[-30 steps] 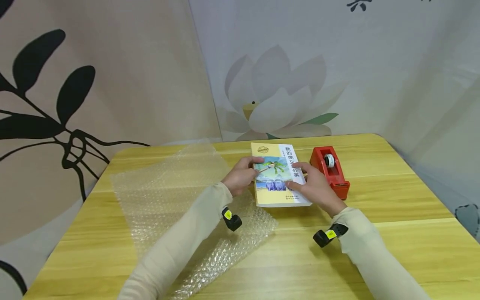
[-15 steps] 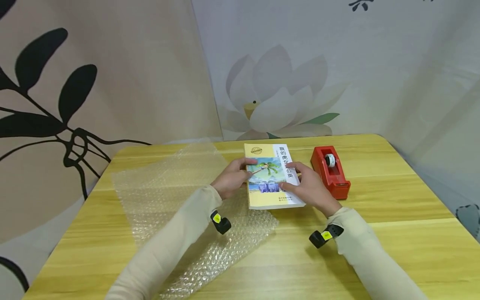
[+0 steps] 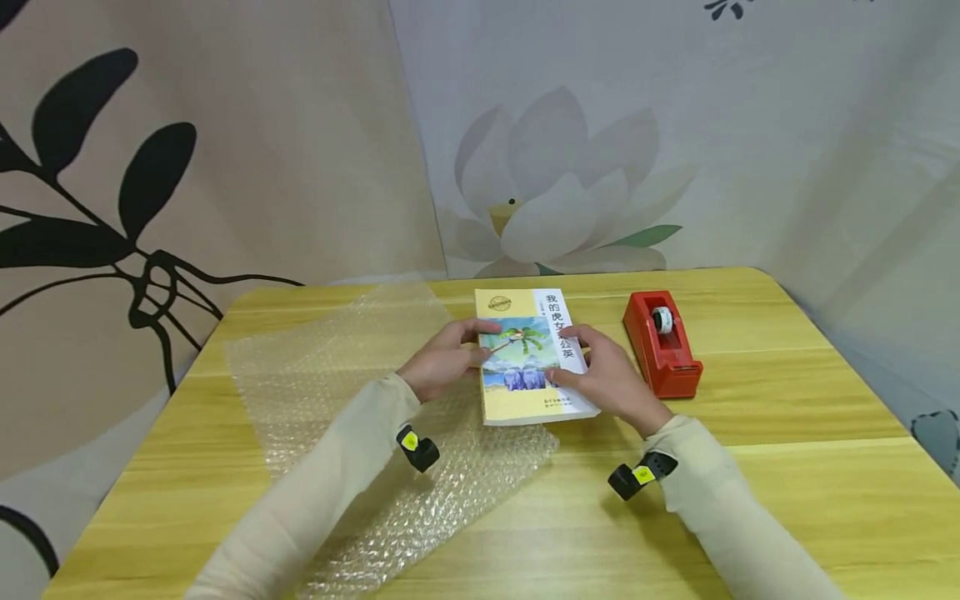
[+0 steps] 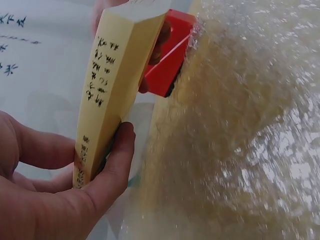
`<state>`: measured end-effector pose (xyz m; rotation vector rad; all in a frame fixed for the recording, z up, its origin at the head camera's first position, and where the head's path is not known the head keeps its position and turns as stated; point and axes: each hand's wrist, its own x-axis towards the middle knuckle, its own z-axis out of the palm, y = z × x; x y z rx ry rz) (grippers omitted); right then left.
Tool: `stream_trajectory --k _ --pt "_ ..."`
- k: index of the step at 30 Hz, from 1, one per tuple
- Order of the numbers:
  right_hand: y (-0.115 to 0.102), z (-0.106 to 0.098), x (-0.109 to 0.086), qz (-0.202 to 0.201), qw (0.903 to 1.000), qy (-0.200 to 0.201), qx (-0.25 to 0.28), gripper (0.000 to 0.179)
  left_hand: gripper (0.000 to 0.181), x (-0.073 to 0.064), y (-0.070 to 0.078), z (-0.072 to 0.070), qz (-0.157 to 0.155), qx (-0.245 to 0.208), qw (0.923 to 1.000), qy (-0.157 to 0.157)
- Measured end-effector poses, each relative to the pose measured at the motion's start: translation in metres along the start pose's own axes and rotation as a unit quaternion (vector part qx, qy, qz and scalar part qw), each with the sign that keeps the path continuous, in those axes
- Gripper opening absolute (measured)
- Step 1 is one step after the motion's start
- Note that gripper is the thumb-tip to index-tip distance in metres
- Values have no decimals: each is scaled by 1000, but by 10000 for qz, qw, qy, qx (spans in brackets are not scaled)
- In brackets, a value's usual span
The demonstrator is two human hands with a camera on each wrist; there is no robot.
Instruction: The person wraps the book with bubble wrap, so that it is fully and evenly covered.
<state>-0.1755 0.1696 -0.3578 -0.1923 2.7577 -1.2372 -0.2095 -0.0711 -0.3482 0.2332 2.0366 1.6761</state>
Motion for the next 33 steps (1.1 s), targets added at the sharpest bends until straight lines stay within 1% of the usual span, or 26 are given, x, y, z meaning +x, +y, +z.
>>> stream_trajectory --k 5,11,16,20,22,26,33 --pt "-5 5 -2 -167 9998 48 -48 66 42 -8 -4 -9 18 307 9995 -3" --pt "-11 12 -3 -351 9993 69 -57 65 42 -15 -8 -17 68 506 9987 14" --pt "-15 17 -4 -360 9994 -6 -10 65 42 -22 -11 -22 129 624 9980 24" --pt "-18 21 -5 -437 9990 36 -58 65 42 -25 -13 -26 191 727 9972 51" --pt "-20 23 -6 -500 9986 86 -164 65 42 -27 -13 -28 213 787 9967 56" --pt "-24 27 -7 -627 9974 139 -329 65 42 -33 -14 -33 195 828 9963 73" --pt "-32 34 -10 -759 9965 114 -345 67 43 -41 -16 -41 165 866 9961 77"
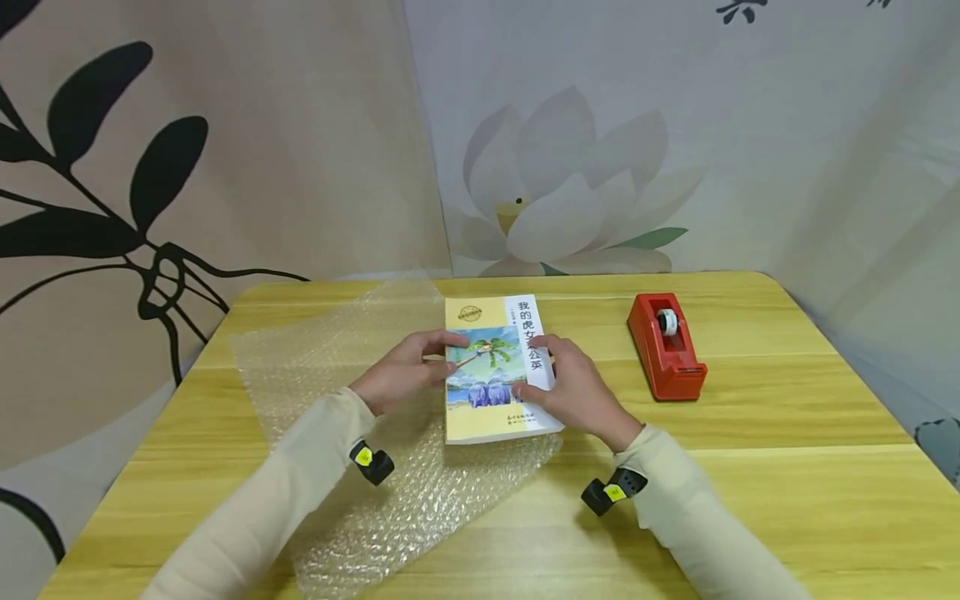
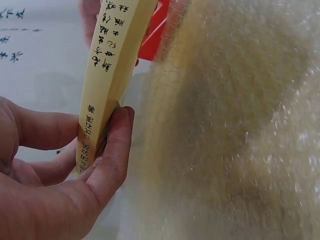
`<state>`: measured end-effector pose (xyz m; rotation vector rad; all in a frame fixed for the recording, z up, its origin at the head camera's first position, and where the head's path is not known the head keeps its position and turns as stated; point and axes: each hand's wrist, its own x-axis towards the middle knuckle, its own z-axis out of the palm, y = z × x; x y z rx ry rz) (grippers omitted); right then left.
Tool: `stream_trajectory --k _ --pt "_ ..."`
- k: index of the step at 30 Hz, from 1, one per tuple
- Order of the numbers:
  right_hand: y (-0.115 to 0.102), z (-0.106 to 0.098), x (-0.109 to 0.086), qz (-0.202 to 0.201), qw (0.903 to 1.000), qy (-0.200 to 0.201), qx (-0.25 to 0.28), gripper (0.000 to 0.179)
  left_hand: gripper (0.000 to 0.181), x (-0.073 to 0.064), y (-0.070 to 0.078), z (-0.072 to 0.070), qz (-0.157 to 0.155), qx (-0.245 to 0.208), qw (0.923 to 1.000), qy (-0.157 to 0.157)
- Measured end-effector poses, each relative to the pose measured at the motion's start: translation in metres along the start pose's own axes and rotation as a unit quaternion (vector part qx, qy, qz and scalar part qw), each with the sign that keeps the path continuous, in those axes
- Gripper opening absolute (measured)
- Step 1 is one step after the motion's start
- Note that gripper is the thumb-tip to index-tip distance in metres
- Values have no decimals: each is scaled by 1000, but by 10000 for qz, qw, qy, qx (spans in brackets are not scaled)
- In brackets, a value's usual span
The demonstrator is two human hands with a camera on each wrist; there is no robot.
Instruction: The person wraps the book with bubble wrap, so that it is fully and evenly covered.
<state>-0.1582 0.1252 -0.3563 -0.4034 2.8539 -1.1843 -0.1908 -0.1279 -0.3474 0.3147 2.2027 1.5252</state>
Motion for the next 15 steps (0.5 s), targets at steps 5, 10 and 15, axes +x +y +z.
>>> stream_trajectory --k 5,10,15 --pt "-6 4 0 -47 10000 -49 68 68 44 -6 -4 -6 48 23 10000 -43" --pt "-11 9 0 -105 9998 -126 75 69 44 -11 -7 -12 51 35 10000 -77" --pt "-17 12 0 -185 9997 -146 103 70 44 -15 -10 -18 23 106 9999 -60"
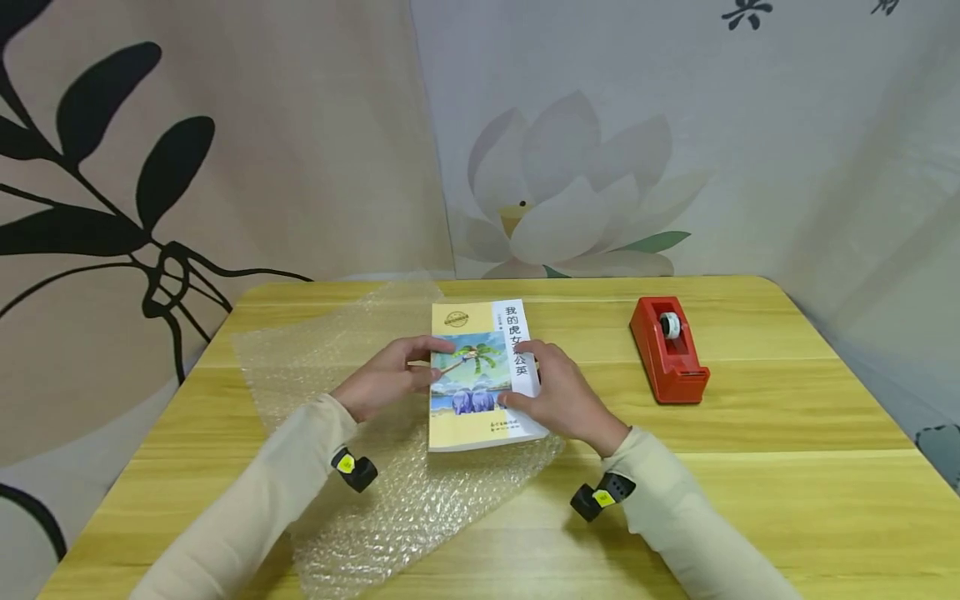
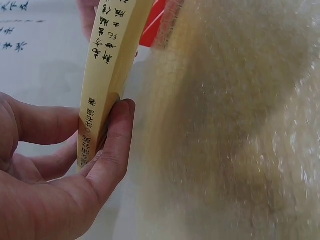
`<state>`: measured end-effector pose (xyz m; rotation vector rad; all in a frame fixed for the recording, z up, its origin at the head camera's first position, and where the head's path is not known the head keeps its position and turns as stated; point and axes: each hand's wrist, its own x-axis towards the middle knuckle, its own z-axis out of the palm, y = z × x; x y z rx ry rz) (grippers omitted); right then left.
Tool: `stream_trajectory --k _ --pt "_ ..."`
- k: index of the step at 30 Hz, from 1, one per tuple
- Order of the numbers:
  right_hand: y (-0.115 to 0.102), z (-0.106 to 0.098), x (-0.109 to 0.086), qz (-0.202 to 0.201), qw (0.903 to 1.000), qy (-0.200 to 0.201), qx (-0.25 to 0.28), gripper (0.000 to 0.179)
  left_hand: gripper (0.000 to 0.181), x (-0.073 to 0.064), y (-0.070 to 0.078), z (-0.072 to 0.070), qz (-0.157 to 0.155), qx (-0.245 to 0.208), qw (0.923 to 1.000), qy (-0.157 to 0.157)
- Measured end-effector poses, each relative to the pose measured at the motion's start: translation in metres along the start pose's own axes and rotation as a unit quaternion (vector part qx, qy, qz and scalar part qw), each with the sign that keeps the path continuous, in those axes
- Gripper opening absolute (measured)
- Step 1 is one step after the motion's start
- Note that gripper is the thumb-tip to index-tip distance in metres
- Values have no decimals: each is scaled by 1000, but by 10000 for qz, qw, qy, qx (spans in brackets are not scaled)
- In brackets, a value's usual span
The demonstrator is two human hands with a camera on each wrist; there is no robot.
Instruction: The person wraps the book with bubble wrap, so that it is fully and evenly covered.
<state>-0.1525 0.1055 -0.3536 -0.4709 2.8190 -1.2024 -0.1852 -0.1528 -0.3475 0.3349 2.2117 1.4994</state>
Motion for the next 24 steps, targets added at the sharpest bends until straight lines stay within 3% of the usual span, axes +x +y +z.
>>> stream_trajectory --k 11,24 --pt "-10 9 1 -33 9997 -112 209 74 44 -8 -8 -12 -80 -94 9999 35" --pt "-16 21 3 -118 9980 -300 546 78 44 -18 -15 -23 -64 111 9999 86"
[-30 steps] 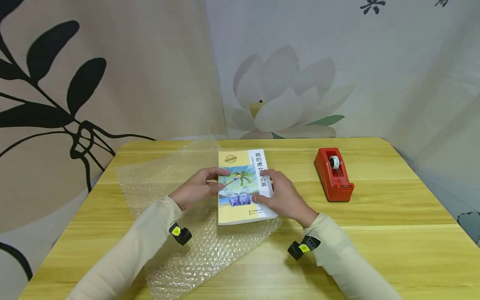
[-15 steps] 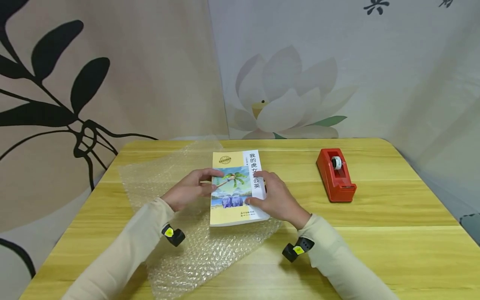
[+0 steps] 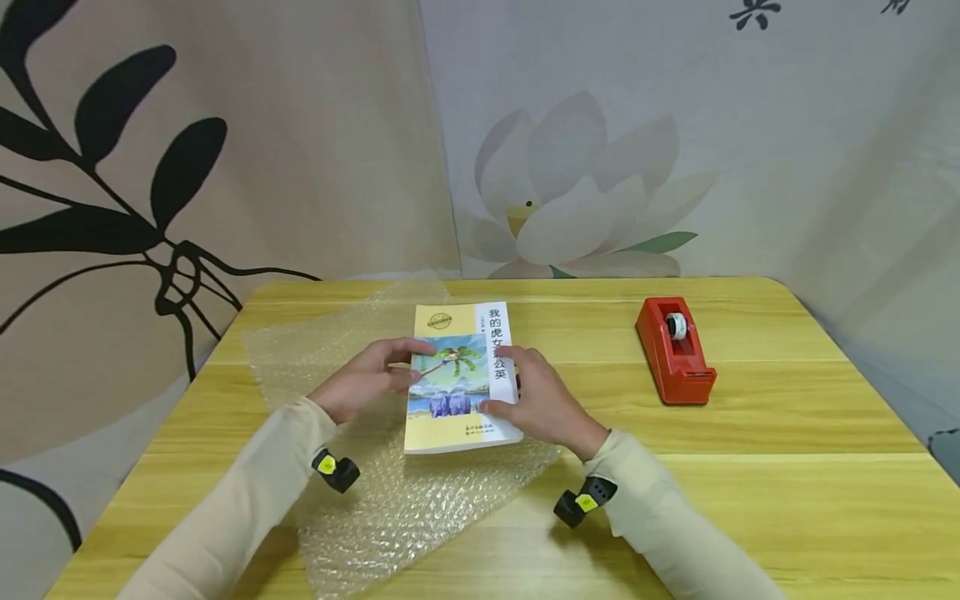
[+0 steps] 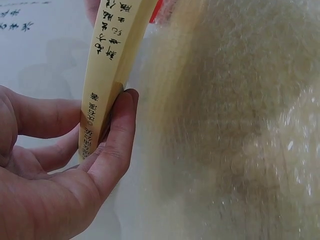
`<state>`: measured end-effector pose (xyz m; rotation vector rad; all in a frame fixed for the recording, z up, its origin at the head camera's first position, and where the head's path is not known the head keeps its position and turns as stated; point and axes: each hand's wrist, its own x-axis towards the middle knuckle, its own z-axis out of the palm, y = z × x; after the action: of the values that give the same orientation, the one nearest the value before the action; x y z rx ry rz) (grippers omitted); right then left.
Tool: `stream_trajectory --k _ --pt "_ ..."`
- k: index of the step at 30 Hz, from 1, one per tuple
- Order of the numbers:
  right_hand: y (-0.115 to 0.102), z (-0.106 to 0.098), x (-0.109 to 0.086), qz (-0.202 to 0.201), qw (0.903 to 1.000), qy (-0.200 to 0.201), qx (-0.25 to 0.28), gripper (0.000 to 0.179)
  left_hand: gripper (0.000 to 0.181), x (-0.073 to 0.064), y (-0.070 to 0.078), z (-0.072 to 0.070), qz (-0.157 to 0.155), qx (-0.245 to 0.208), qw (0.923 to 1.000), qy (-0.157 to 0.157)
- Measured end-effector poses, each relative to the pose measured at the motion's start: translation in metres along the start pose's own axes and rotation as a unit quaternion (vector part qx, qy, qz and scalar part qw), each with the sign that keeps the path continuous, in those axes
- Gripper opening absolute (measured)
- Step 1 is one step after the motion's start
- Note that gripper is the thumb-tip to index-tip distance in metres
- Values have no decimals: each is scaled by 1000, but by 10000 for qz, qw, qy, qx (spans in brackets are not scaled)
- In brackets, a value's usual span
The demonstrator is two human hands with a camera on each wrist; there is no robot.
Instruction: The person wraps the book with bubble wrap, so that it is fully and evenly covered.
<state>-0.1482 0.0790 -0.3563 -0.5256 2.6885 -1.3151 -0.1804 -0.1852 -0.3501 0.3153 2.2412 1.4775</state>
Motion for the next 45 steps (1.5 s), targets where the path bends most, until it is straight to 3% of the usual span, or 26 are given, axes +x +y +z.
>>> stream_trajectory --k 12,28,45 --pt "-3 15 0 1 9988 -178 459 84 42 -6 -6 -7 -157 -147 9998 13" --pt "-15 30 4 -177 9984 -327 437 93 44 -13 -15 -21 -202 -80 9997 135" --pt "-21 43 8 -68 9978 -442 493 99 45 -20 -24 -31 -196 -8 9996 180"
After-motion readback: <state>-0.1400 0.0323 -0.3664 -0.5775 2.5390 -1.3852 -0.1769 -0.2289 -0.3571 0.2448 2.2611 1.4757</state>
